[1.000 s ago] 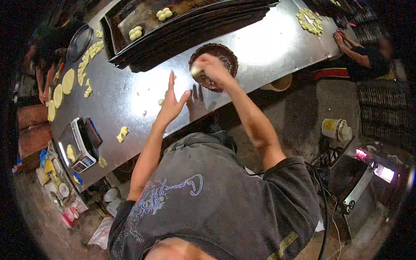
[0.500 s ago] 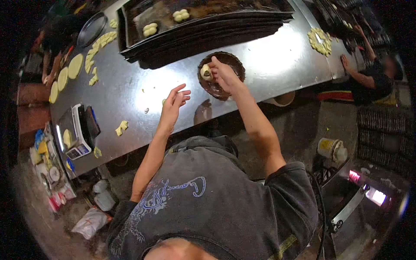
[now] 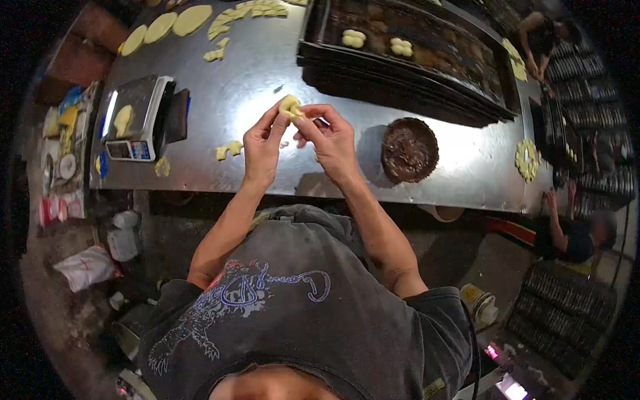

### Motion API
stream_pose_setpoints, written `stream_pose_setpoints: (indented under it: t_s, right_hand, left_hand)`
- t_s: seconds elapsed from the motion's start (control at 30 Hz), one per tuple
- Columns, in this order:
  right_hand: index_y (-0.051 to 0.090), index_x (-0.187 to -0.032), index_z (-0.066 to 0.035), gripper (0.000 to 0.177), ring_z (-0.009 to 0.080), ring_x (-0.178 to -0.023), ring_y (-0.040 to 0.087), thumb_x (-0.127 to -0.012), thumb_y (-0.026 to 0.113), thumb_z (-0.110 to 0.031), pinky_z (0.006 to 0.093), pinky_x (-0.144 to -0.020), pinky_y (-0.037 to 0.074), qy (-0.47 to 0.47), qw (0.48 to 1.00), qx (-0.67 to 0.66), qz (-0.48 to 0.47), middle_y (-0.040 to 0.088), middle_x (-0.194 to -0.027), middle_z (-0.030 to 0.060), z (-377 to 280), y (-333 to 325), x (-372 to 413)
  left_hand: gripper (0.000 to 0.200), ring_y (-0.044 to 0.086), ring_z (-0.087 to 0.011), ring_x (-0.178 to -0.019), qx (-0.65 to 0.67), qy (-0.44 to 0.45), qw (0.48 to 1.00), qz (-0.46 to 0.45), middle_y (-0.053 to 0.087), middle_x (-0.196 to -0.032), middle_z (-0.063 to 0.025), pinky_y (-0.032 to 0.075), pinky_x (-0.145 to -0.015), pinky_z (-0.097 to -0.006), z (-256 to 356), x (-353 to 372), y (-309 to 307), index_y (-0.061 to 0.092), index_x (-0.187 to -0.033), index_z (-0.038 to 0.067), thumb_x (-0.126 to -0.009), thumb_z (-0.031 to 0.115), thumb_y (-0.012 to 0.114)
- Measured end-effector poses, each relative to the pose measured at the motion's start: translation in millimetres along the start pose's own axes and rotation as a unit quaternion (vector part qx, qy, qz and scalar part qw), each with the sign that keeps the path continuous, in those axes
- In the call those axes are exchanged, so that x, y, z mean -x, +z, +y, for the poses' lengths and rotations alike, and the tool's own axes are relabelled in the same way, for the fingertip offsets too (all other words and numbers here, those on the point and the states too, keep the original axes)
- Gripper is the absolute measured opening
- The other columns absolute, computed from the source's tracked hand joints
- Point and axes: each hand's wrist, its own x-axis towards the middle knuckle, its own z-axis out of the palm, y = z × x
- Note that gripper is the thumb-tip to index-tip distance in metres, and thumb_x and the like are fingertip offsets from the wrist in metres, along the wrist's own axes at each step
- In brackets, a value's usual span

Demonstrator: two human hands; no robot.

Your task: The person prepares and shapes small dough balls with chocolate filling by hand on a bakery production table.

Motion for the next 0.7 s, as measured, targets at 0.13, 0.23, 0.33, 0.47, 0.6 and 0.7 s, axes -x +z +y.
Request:
stream_pose_setpoints:
  t_s: [0.13, 0.23, 0.33, 0.47, 0.6, 0.7]
  right_hand:
    - [0.065, -0.11, -0.003, 0.022, 0.0085, -0.067, 0.058, -0.105, 0.057, -0.023, 0.0204, -0.058, 0.046, 0.137, 0.979, -0.066, -0.139, 0.064, -0.086, 0.003, 5.1, 1.9, -16.7]
    - [0.066, -0.113, -0.004, 0.023, 0.008, -0.073, 0.058, -0.105, 0.057, -0.024, 0.0205, -0.064, 0.047, 0.048, 0.998, -0.04, -0.031, 0.062, -0.083, 0.0012, 0.5, 36.7, -21.7]
    - [0.069, -0.117, -0.004, 0.021, 0.0075, -0.082, 0.055, -0.1, 0.066, -0.015, 0.0201, -0.07, 0.046, -0.063, 0.995, 0.07, -0.031, 0.058, -0.09, -0.0006, -4.3, 65.8, -17.6]
    - [0.069, -0.106, -0.003, 0.016, 0.0102, -0.08, 0.054, -0.091, 0.074, -0.006, 0.0227, -0.072, 0.047, -0.144, 0.974, 0.171, 0.021, 0.056, -0.093, 0.0008, 3.0, 84.1, -7.2]
    - [0.065, -0.099, -0.001, 0.017, 0.0166, -0.08, 0.06, -0.085, 0.075, 0.001, 0.0287, -0.068, 0.052, -0.3, 0.892, 0.338, -0.008, 0.061, -0.093, 0.0084, -7.0, 82.0, 0.7]
    - [0.064, -0.098, -0.001, 0.012, 0.0139, -0.081, 0.062, -0.089, 0.072, 0.001, 0.0304, -0.065, 0.053, -0.213, 0.922, 0.323, -0.014, 0.064, -0.098, 0.0074, -15.9, 66.1, 7.4]
  left_hand:
    - [0.029, 0.06, -0.0093, -0.098, -0.097, 0.151, 0.983, -0.036, 0.072, -0.106, -0.0019, 0.047, -0.087, -0.0247, 16.3, -9.4, -35.6, 0.071, -0.122, 0.006, -0.096, 0.019, 0.07]
    - [0.027, 0.058, -0.0098, -0.094, -0.201, 0.22, 0.953, -0.055, 0.069, -0.097, 0.0012, 0.046, -0.084, -0.026, 29.8, -15.7, -57.3, 0.072, -0.116, 0.008, -0.09, 0.015, 0.076]
    - [0.039, 0.055, -0.0081, -0.083, -0.102, 0.124, 0.986, -0.031, 0.063, -0.086, 0.003, 0.046, -0.077, -0.0259, 36.2, -21.5, -61.5, 0.067, -0.124, 0.01, -0.088, 0.017, 0.079]
    - [0.032, 0.054, -0.0069, -0.083, 0.112, 0.012, 0.993, -0.018, 0.065, -0.095, 0.0024, 0.046, -0.076, -0.023, 35.2, -34.9, -63.9, 0.064, -0.126, 0.007, -0.097, 0.02, 0.07]
    - [0.039, 0.057, -0.0066, -0.079, -0.018, -0.019, 0.997, -0.072, 0.067, -0.1, -0.0039, 0.044, -0.068, -0.0192, 38.3, -41.9, -51.1, 0.07, -0.11, 0.002, -0.102, 0.039, 0.059]
    - [0.043, 0.058, -0.0079, -0.075, -0.107, -0.218, 0.946, -0.213, 0.067, -0.095, -0.0043, 0.045, -0.065, -0.0208, 37.6, -52.6, -66.3, 0.073, -0.103, 0.0, -0.101, 0.042, 0.061]
